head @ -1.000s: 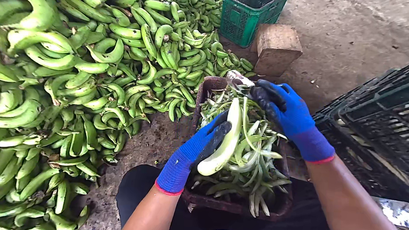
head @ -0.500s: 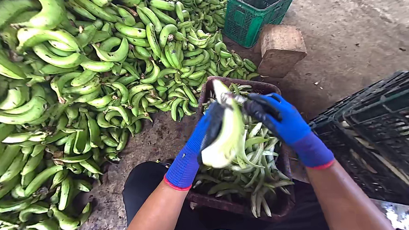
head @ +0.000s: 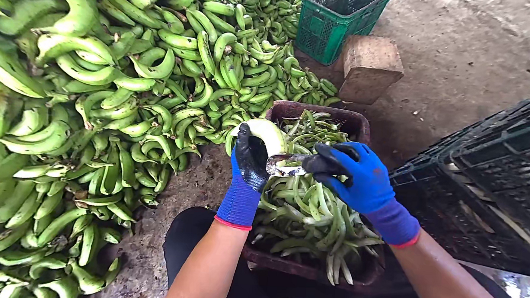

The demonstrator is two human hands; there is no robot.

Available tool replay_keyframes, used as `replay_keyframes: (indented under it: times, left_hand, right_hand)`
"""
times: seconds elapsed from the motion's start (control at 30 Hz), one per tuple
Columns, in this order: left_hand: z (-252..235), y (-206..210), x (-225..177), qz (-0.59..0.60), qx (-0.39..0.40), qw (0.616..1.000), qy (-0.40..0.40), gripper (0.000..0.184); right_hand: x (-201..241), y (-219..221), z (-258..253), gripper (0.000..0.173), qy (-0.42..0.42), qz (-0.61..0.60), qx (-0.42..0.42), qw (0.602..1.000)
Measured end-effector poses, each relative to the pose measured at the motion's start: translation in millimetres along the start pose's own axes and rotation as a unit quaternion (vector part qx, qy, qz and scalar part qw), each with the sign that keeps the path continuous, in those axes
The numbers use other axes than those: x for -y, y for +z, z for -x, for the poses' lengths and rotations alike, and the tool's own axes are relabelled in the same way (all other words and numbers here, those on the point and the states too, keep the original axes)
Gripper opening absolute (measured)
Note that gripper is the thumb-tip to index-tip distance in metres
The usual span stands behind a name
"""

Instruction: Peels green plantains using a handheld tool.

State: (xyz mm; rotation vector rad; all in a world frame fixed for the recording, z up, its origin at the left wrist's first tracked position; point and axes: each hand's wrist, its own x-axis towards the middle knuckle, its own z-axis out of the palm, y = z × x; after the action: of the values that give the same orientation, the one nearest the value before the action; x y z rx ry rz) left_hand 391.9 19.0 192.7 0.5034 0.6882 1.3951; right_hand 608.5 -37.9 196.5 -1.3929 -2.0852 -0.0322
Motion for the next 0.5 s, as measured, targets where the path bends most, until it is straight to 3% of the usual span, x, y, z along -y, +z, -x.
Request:
replay_keyframes:
  times: [0.1, 0.17, 0.27, 0.37, 0.5]
  left_hand:
    - [7.9, 6.3, 1.9, -0.032, 0.066, 0.997, 0.017, 0.034]
    - [13.7, 4.2, 2.0, -0.118, 0.132, 0.984, 0.022, 0.037]
    - [17.4, 0.3, 0.6, -0.26, 0.123, 0.958, -0.018, 0.038]
    - [16.5, 0.7, 3.3, -0.408, 0.16, 0.898, -0.04, 0.045]
    - [13.8, 14.6, 14.2, -0.531, 0.251, 0.808, -0.05, 0.047]
  right_hand:
    - [2.1, -9.3, -7.8, 0.049, 0.08, -0.031, 0.049, 0.995]
    - [0.5, -16.2, -11.3, 0.047, 0.122, -0.062, 0.077, 0.988]
    - [-8.0, -18.6, -10.0, 0.05, 0.114, -0.051, 0.078, 0.989]
    - [-17.5, -15.7, -11.4, 0.046, 0.136, -0.06, 0.107, 0.983]
    - [-32.4, -13.1, -20.1, 0.04, 0.305, -0.128, 0.187, 0.925]
